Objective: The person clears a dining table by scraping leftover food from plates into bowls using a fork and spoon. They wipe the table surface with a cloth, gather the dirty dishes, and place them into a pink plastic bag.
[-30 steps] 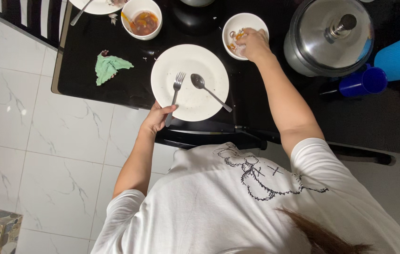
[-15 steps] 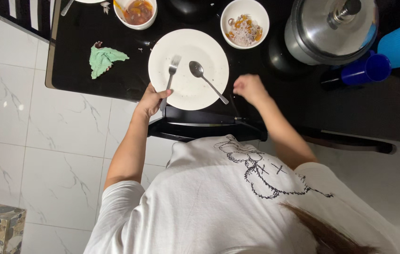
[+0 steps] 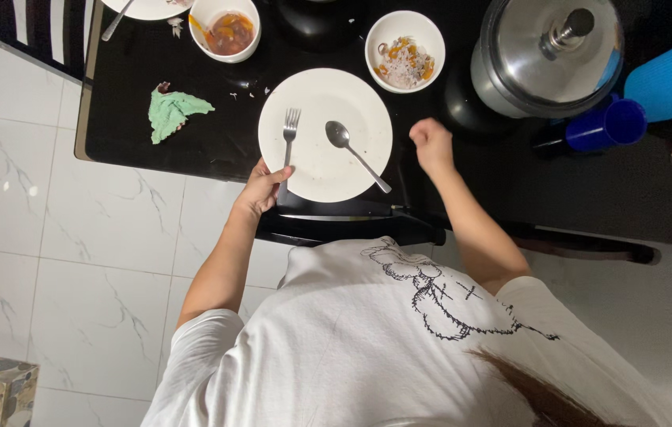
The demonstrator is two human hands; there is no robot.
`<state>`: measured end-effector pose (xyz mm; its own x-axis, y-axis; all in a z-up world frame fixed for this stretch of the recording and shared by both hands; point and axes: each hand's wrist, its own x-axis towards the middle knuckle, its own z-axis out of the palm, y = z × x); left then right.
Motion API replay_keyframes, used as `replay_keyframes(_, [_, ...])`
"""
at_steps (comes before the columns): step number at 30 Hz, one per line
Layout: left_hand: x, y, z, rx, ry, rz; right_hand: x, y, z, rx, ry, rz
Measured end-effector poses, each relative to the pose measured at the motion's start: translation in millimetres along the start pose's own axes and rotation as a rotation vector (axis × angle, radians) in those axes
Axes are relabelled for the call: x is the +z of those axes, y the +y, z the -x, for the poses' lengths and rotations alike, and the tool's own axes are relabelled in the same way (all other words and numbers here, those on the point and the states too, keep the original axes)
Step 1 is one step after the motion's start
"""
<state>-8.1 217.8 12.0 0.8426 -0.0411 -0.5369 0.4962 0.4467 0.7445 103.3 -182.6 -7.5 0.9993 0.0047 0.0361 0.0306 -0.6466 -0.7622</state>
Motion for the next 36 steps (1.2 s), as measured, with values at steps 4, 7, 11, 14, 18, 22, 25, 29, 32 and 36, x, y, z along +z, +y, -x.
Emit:
replay_keyframes(4, [5,-3,0,0.005,-0.036,0.026,-6,-20,-75,-0.142,0.052,-0.316])
replay_keyframes(7, [13,-10,-1,-0.007,-0.032,0.024,-11,-44,-116,-0.132,0.025,-0.059])
replay_keyframes(11, [27,-21,-8,-0.002,-0.076,0.023,-16,-79,-142,-0.261,-0.081,0.433])
replay_keyframes(14, [35,-28,-14,-0.009,-0.077,-0.011,-8,-117,-153,-0.148,-0.197,0.23])
replay_keyframes(18, [45,-30,-23,0.077,-0.045,-0.072,20,-156,-176,-0.047,-0.217,-0.003])
replay_keyframes(22, [49,-14,-24,0.052,0.188,-0.635,75,-160,-228,0.113,-0.286,-0.032])
replay_keyframes(25, [51,1,-21,0.056,0.203,-0.861,121,-138,-268,-0.106,-0.274,0.533])
replay_keyframes(29, [57,9,-16,0.01,0.242,-0.902,160,-112,-291,-0.206,-0.297,0.815])
replay_keyframes(32, [61,11,-11,0.0,0.267,-0.889,168,-107,-294,-0.196,-0.339,0.849])
replay_keyframes(36, [65,13,-5,0.025,0.312,-0.906,167,-108,-295,-0.155,-0.383,0.851])
